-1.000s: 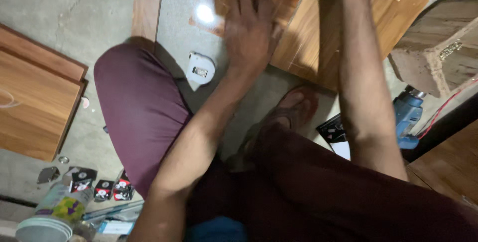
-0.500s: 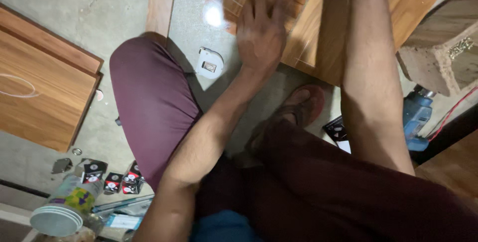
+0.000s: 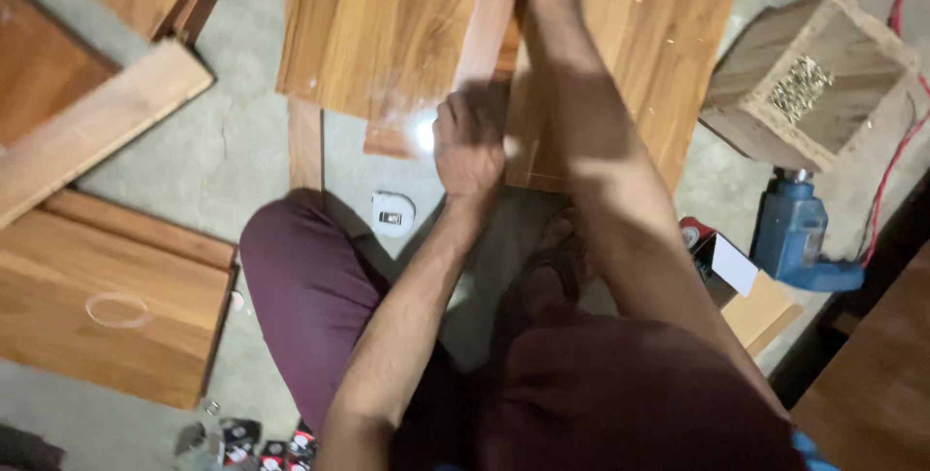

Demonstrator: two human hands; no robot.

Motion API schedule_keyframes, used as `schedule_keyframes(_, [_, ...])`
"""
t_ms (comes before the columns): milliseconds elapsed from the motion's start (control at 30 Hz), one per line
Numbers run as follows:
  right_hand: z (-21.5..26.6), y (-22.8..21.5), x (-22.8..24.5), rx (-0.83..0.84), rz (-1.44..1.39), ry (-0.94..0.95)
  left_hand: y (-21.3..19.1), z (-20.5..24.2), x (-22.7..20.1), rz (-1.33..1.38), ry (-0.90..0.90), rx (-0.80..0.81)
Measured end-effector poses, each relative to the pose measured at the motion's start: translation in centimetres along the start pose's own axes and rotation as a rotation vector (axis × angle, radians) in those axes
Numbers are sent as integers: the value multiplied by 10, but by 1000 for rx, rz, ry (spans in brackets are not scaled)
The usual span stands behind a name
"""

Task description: The person measures and marks several wooden panels and strips using a tape measure and a white marker. They repeatedly pick up pieces, measure dimensions, and draw lines or circles on the surfaces.

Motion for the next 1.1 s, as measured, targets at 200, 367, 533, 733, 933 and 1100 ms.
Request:
schedule_keyframes(200, [19,20,-4,5,-39,190,7,-6,-11,-187,-17,68])
schedule_keyframes(367, [30,13,-4,22,-55,266,6,-14,-21,-213,-61,110])
schedule_keyframes(533, [31,7,-21,27,-76,312,-1,-14,-26,-171,-16,68])
schedule_keyframes(733, [33,16,-18,15,-72,299,-1,-16,-26,-198,-21,96])
schedule_keyframes(933, [29,14,-9,14,-56,277,4,-12,-28,-270,41,117])
schedule_keyframes(1100, [18,10,1,10,-55,257,-2,-10,-29,-299,61,66])
Point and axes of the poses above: each hand's wrist, its own z-axis away from the middle knuckle, its own y-axis out of the palm, x = y × z, the point moved 6 cm from there along -z, towards the middle knuckle, and after that the axes turned 13 degrees about -z, right-handed, at the moved point
